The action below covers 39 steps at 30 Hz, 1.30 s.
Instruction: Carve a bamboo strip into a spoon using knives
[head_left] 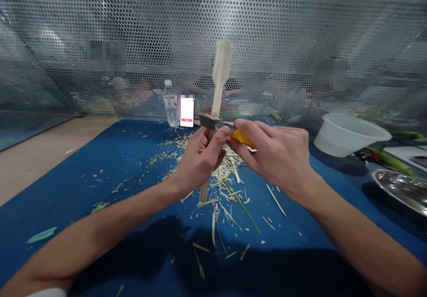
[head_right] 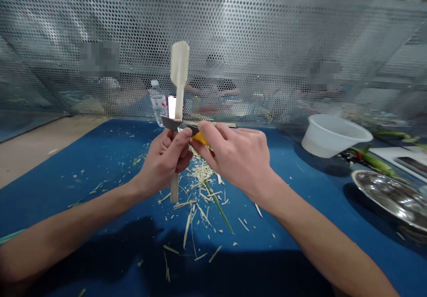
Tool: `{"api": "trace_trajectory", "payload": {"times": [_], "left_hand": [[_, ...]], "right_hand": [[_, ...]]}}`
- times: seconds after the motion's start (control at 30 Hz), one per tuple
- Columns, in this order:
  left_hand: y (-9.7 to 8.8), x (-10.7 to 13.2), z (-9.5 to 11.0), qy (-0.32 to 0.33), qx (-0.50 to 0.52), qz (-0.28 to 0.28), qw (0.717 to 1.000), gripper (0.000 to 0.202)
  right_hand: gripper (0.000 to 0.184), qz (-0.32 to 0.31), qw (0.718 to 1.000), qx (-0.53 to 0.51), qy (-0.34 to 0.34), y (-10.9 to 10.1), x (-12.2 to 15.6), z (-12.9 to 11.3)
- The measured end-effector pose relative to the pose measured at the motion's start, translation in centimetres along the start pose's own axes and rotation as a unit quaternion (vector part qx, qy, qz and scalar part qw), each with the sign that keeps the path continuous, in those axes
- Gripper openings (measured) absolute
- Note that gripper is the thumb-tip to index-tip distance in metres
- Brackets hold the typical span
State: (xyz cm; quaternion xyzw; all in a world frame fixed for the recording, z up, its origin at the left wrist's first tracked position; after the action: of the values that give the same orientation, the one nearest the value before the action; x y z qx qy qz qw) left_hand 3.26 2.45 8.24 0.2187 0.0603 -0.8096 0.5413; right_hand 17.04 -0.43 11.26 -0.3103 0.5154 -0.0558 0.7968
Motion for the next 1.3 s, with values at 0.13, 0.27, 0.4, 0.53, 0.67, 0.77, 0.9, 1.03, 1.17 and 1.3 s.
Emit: {"api": "trace_trajectory", "payload": {"times": [0.13,0.27,0.4,0.53,0.67,0.77,0.9,1.03,1.17,1.3], "left_hand": [[0.2,0.0,0.1,-0.026,0.004,0.035,0.999,0.033],[0.2,-0.1,0.0,-0.031,-0.006,0.003,0.999,0.032],[-0.2,0.0,-0.2,-0.005,-0.053,-0.040,0.998,0.031],[-0.7,0.2,-0.3,0.006,-0.115,-0.024,0.993,0.031],[-0.6,0.1,-0.2,-0.001,-0.089,-0.028,0.996,0.027],[-0.4,-0.1,0.0,-0.012,-0.060,-0.005,0.998,0.029],[-0.2,-0.1,0.3,-0.005,-0.035,0.035,0.999,0.029],[-0.3,-0.2,0.0,0.012,-0.054,0.007,0.998,0.030],[-0.7,-0.1,-0.5,0.046,-0.120,-0.023,0.991,0.030],[-1.0,0.0,-0.7,0.062,-0.147,-0.024,0.987,0.028]], "right_hand": [[0.029,0.008,1.000,-0.011,0.024,0.3,0.0,0.1],[0.029,-0.002,1.000,-0.017,-0.012,0.4,-0.1,1.0],[0.028,-0.010,0.998,-0.026,-0.054,-0.1,-0.3,1.9],[0.028,-0.023,0.996,-0.019,-0.085,-0.5,-0.3,2.3],[0.030,-0.029,0.997,-0.005,-0.069,-0.2,-0.3,2.0],[0.029,-0.014,0.999,0.001,-0.044,0.1,-0.2,1.2],[0.026,0.018,1.000,-0.010,-0.006,0.4,-0.1,0.4],[0.025,0.029,0.999,-0.027,-0.018,0.5,-0.2,0.8],[0.025,0.019,0.996,-0.052,-0.068,0.2,-0.3,1.8],[0.025,0.007,0.994,-0.051,-0.093,-0.1,-0.4,2.0]]}}
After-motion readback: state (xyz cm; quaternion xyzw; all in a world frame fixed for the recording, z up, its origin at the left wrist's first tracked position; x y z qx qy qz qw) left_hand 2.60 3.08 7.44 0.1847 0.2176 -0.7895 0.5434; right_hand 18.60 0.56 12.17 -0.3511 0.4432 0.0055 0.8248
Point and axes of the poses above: each hand's wrist, its own x-axis away from the middle knuckle, its own y-axis out of the palm, z = x × y, the point moved 3 cm from there along -x, towards the middle knuckle, and after that the axes turned 5 degrees about -x, right-handed, at the moved point
